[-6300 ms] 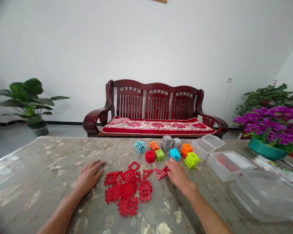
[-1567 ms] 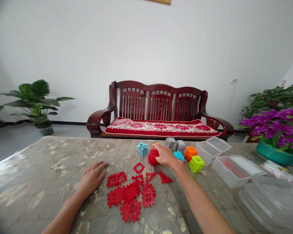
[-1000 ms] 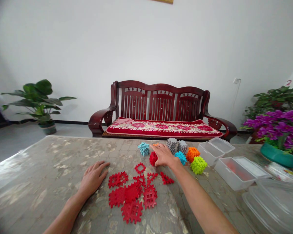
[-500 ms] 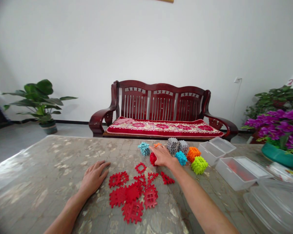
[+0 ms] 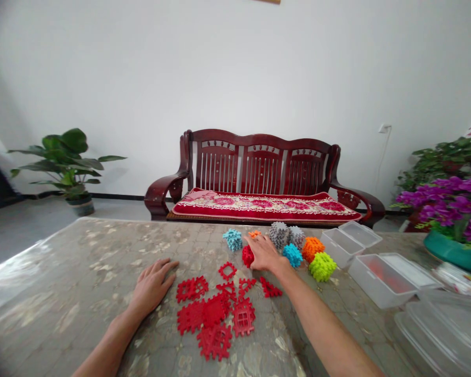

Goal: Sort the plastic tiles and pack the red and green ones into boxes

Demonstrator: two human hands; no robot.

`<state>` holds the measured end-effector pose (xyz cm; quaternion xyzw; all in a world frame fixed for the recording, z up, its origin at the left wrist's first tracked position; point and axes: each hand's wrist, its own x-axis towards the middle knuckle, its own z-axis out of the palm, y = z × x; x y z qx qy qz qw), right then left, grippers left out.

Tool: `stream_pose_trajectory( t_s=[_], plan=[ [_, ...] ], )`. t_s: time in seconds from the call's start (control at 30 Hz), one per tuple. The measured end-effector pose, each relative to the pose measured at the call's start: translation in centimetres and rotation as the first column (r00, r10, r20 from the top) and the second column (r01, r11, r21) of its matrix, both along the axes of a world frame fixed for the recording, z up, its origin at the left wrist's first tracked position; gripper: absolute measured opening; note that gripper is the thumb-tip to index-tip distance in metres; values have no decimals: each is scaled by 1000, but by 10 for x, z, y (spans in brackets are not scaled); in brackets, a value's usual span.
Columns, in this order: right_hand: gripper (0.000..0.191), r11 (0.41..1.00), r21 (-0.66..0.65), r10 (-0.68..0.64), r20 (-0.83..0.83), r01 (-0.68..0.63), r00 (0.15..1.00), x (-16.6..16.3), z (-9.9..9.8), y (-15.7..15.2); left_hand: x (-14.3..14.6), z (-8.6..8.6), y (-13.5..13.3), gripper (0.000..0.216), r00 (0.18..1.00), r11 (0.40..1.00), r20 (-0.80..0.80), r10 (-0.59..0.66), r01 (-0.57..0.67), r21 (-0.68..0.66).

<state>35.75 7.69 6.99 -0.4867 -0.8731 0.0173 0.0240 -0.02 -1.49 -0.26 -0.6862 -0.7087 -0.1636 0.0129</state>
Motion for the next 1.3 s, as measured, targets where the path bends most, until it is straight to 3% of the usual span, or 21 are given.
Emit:
stream_pose_trajectory(
  t_s=[0.33, 0.73, 0.87, 0.97, 1.1, 1.17, 1.3],
  plan=[
    [100, 999, -12, 41, 24, -41, 999, 2, -4, 4, 0, 1, -1, 39, 1000, 1000, -14, 4, -4, 1],
    [87, 997, 8, 76, 5, -76, 997, 3, -5, 2, 0, 0, 0, 39, 1000, 1000, 16, 4, -4, 6],
    [90, 998, 0, 64, 20, -64, 998, 3, 2, 0, -1, 0, 0, 39, 1000, 1000, 4, -2, 2, 0],
    [84, 997, 58, 45, -14, -44, 999, 4, 15, -12, -1, -1, 1, 39, 1000, 1000, 6, -7, 7, -3],
    [49, 991, 123, -43, -129, 59, 991, 14, 23, -44, -1, -1, 1, 39, 1000, 1000, 18, 1, -1, -1],
    [38, 987, 76, -131, -168, 145, 977, 25, 15, -62, 0, 1, 0, 39, 1000, 1000, 22, 3, -3, -4],
    [35, 957, 2, -286, -158, 290, 945, 44, -16, -94, 3, 6, -3, 38, 1000, 1000, 26, -15, 16, -12]
  ],
)
